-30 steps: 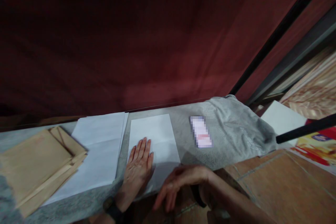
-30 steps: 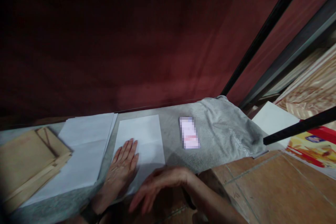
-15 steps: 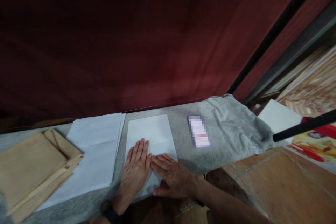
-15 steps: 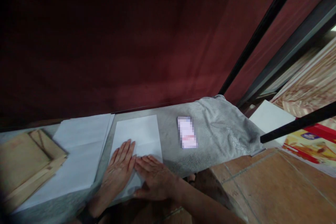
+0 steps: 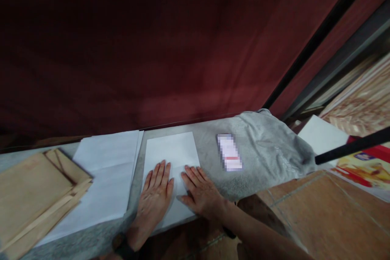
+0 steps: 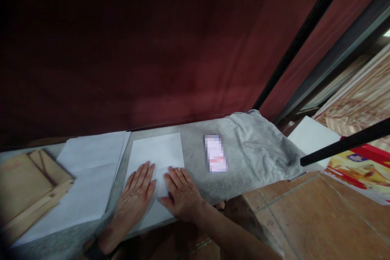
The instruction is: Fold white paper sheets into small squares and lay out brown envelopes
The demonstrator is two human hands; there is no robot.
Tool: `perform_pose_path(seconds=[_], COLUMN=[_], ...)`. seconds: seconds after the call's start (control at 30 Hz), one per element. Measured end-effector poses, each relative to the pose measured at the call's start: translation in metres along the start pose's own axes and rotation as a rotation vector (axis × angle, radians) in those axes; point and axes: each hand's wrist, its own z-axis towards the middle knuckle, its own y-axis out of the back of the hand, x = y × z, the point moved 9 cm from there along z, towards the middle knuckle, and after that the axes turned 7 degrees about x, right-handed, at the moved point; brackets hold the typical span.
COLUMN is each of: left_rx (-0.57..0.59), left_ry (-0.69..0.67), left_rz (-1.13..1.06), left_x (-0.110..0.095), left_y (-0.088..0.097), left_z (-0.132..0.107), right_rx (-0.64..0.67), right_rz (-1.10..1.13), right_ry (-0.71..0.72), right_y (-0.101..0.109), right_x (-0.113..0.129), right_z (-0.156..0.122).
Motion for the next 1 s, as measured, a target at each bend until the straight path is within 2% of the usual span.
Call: perform_pose_path(seconds=[0.17, 0.4, 0.47, 0.53, 0.63, 0.67, 0.87, 1.0], left_rx=[0.004, -0.012, -0.013, 0.024, 0.117, 0.133, 0.154, 0.143], left_ry=[0.035, 0.117, 0.133, 0.048, -0.141, -0.168, -0.173, -0.180], left_rz=[-0.006, -0.004, 0.001, -0.018, -0.068, -0.077, -0.071, -0.067], left_x=[0.002, 0.015, 0.013, -0.002, -0.032, -0.038, -0.044, -0.045], left_y=[0.003, 0.004, 0.008, 0.011, 0.010, 0.009, 0.002, 0.003], left_z=[-0.001, -0.005, -0.004, -0.003, -0.003, -0.004, -0.008, -0.010], right_rx=[-0.036, -0.041, -0.057, -0.055, -0.001, 0.014, 0.026, -0.022], right_rz=[-0.196, -0.318, -0.349, -0.366, -0.360, -0.363, -0.444, -0.458], right_ry=[-0.054, -0.302, -0.346, -0.323, -0.190, -0.155, -0.061, -0.121], right_y=[-0.009, 0.002, 0.007, 0.007, -0.005, -0.009, -0.022, -0.016], right_x=[-0.003, -0.036, -0.041, -0.038, -0.022, -0.018, -0.012, -0.027], right_z=[-0.007, -0.005, -0.004, 0.000, 0.006, 0.007, 0.001, -0.001])
